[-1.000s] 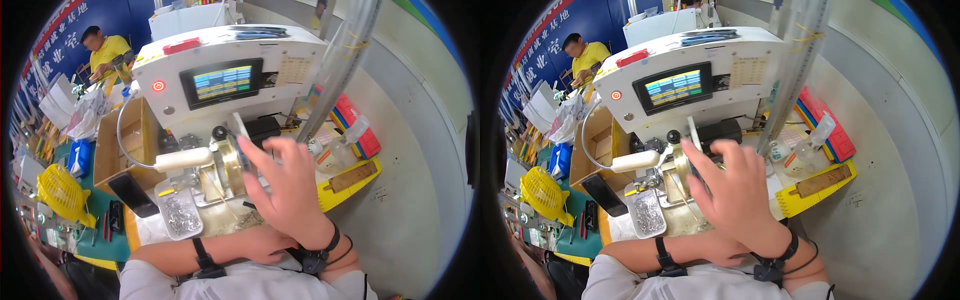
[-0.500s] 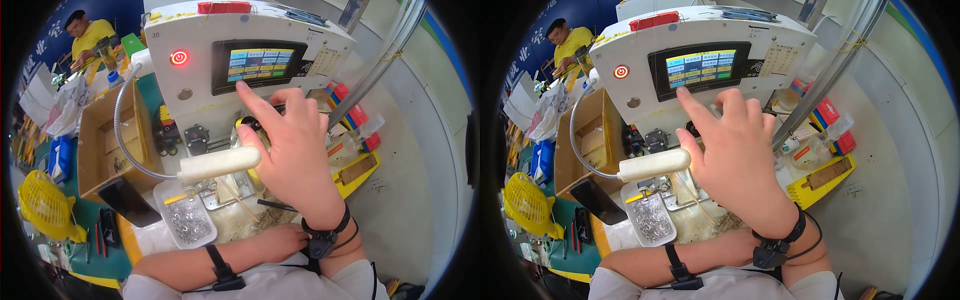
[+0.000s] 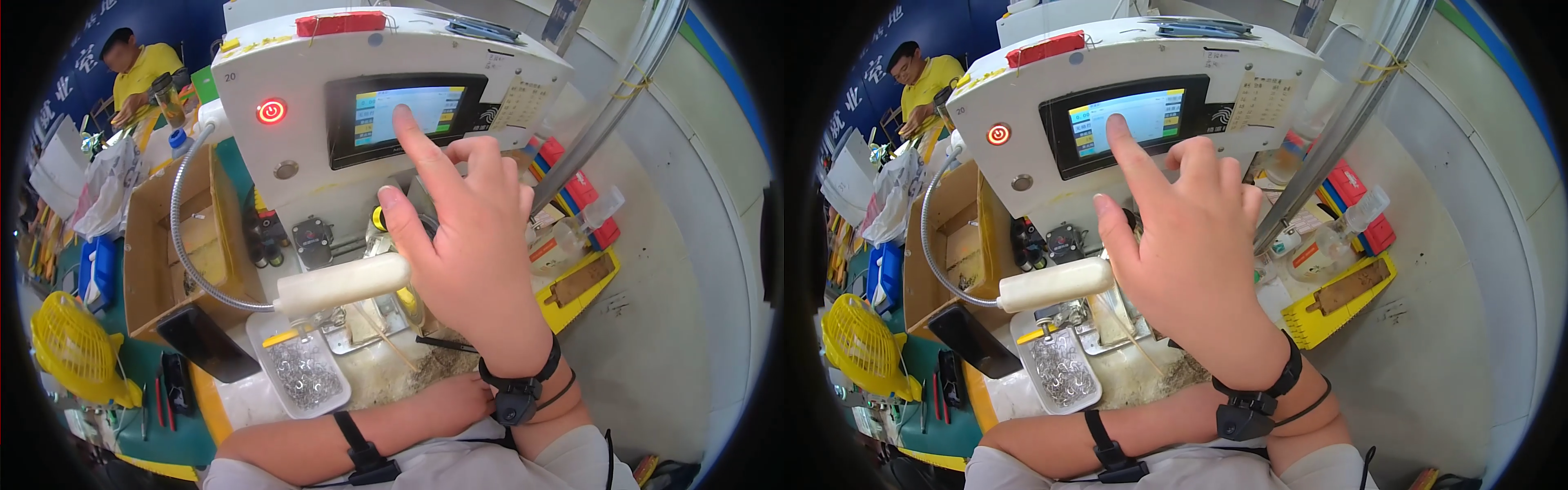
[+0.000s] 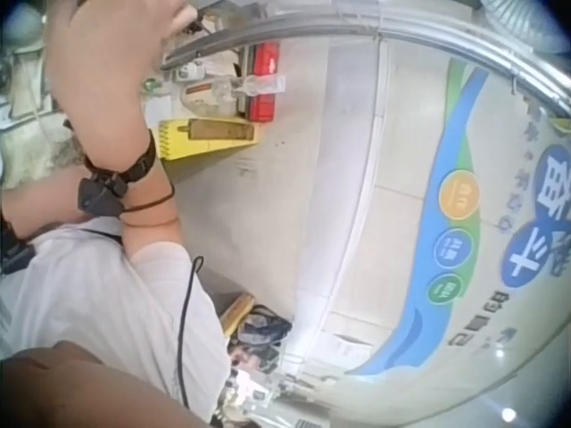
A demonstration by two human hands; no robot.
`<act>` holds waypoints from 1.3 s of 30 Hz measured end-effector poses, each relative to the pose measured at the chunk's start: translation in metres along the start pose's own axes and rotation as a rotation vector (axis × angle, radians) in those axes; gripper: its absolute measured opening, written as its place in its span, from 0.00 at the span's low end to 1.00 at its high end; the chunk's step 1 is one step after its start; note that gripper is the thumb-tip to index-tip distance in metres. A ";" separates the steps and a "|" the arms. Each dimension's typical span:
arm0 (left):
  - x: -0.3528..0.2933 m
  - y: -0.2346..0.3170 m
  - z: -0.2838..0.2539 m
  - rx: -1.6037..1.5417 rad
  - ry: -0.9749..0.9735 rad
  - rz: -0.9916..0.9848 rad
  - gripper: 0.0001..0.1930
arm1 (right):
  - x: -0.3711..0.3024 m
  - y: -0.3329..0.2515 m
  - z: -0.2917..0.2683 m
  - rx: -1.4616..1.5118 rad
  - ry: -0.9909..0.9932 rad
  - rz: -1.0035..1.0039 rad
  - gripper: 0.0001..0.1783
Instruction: The recorder is assembling small metal components using an automated industrial machine at a workstation.
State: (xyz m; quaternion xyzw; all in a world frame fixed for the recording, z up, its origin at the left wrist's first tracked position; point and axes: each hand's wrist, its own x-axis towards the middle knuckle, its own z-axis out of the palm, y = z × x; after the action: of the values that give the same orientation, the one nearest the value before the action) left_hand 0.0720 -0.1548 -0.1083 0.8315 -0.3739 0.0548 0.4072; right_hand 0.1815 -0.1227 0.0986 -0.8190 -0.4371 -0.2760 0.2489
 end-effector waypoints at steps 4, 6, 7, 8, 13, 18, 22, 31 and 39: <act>0.002 -0.004 0.005 0.014 -0.092 -0.051 0.17 | -0.001 0.006 0.001 0.018 0.003 0.023 0.31; -0.002 -0.009 0.017 0.019 -0.003 -0.026 0.18 | -0.004 0.010 0.001 0.024 0.027 0.027 0.30; -0.002 -0.010 0.019 0.074 0.016 -0.020 0.17 | -0.006 0.014 0.001 0.018 0.034 0.048 0.30; -0.003 -0.010 0.021 0.130 0.034 -0.014 0.17 | -0.007 0.017 0.002 0.012 0.042 0.068 0.30; 0.001 -0.012 0.016 0.155 -0.005 0.028 0.16 | -0.005 0.021 0.002 0.033 0.021 0.095 0.31; 0.001 -0.007 0.008 0.185 -0.096 0.016 0.15 | -0.005 0.023 0.006 0.044 0.033 0.075 0.32; 0.000 -0.010 0.014 0.197 -0.033 0.043 0.14 | -0.003 0.023 0.007 0.053 0.058 0.043 0.31; 0.000 -0.008 0.013 0.062 0.011 -0.005 0.14 | -0.011 0.002 -0.001 0.088 -0.088 0.008 0.29; 0.001 -0.012 0.024 -0.057 -0.005 -0.064 0.12 | -0.004 -0.003 0.004 0.086 -0.077 0.003 0.28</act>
State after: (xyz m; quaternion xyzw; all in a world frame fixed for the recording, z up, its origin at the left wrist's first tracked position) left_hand 0.0757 -0.1681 -0.1308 0.8312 -0.3496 0.0291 0.4313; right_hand 0.1781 -0.1214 0.0939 -0.8182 -0.4566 -0.2250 0.2673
